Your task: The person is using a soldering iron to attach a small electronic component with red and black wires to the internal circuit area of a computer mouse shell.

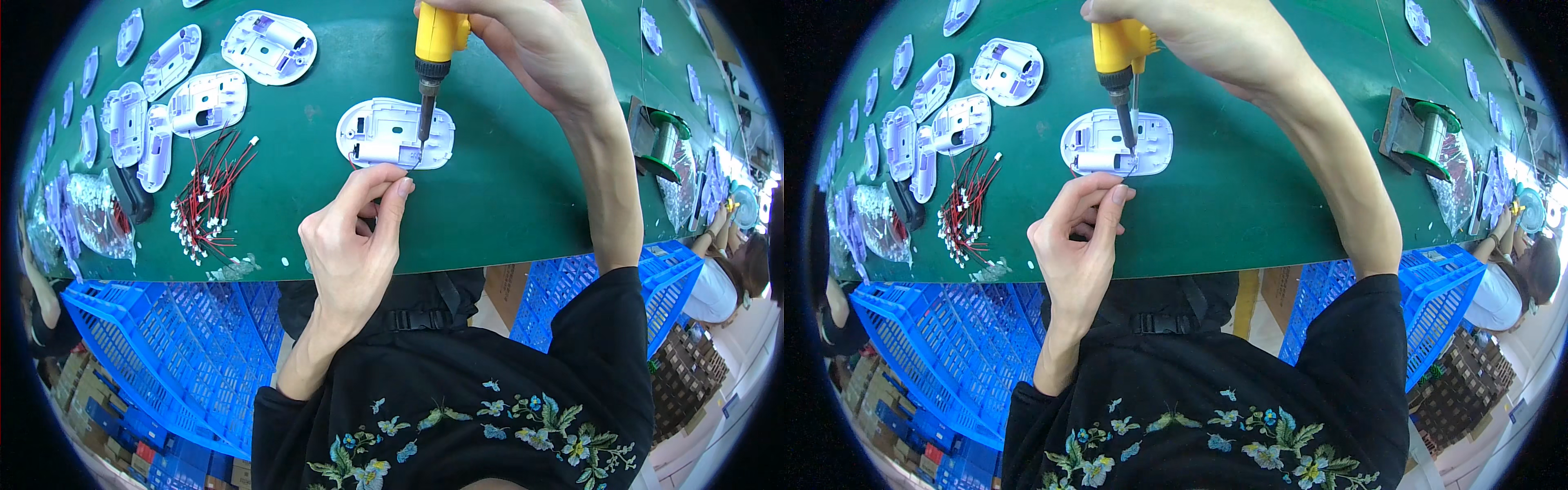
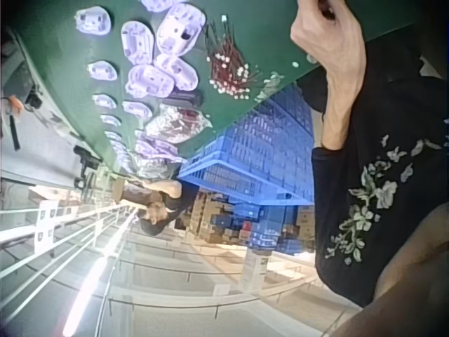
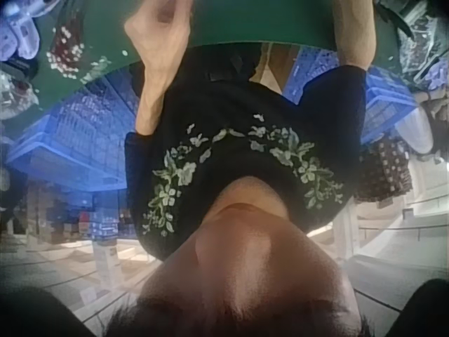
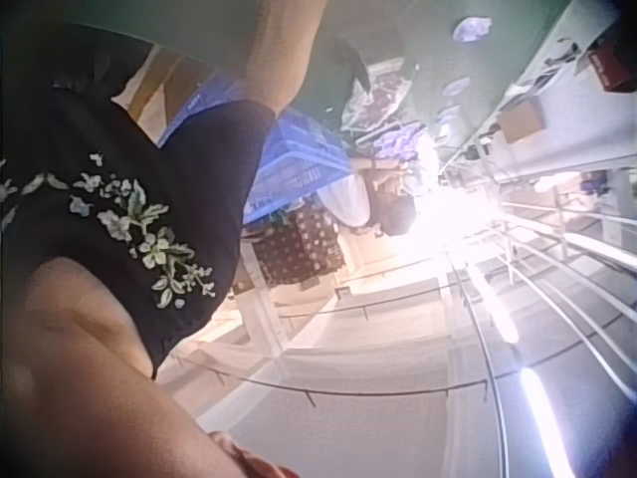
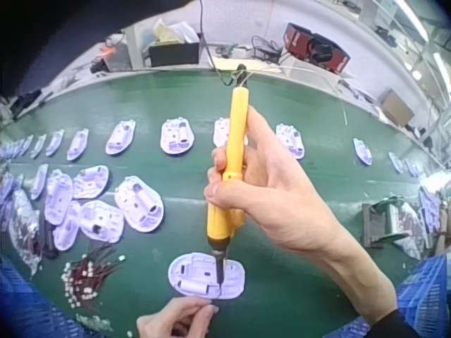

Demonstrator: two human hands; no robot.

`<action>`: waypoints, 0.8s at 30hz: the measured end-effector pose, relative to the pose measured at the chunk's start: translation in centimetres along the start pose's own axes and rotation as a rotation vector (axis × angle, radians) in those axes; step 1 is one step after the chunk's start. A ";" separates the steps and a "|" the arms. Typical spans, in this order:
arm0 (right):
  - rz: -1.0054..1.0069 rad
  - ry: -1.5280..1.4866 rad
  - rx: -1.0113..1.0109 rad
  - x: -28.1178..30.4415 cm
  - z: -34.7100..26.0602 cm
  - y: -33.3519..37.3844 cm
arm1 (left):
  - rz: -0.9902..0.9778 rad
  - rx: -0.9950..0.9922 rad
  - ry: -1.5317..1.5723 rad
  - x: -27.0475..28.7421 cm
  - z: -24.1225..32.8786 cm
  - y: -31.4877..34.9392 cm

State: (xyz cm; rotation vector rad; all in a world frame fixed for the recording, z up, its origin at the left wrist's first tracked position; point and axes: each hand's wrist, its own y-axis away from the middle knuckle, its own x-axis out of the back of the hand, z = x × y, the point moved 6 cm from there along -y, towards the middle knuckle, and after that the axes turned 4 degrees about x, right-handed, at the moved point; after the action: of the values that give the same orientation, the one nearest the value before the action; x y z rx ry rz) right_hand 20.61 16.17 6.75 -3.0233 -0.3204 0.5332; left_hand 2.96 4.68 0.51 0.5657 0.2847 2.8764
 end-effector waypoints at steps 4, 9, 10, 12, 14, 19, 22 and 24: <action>-0.047 0.003 0.086 1.4 0.2 -0.2 | 0.021 -0.017 0.028 -0.3 0.3 -0.1; -0.106 -0.091 0.140 -0.2 -2.5 0.5 | 0.029 -0.015 0.019 0.0 0.1 -0.1; -0.150 -0.046 0.254 1.9 -1.2 -0.4 | 0.021 -0.024 0.022 -0.3 0.3 -0.2; -0.145 -0.064 0.255 1.9 -1.0 -0.6 | 0.027 -0.025 0.020 -0.1 0.3 -0.2; -0.138 -0.079 0.257 1.3 -1.9 -0.5 | 0.029 -0.030 0.020 -0.1 0.2 -0.2; -0.046 -0.070 0.186 0.8 -3.5 0.3 | 0.020 -0.017 -0.003 -0.1 0.2 -0.1; 0.032 0.112 0.147 0.7 -4.2 0.3 | 0.023 -0.011 0.007 -0.1 0.5 -0.1; 0.034 0.112 0.147 1.1 -4.2 0.3 | 0.005 -0.020 -0.013 -0.2 0.5 -0.1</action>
State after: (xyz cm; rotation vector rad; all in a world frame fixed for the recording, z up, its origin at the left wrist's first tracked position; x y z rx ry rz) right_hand 23.13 15.99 10.27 -2.9061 -0.2141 0.3701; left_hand 3.30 4.82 0.87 0.5817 0.2525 2.8762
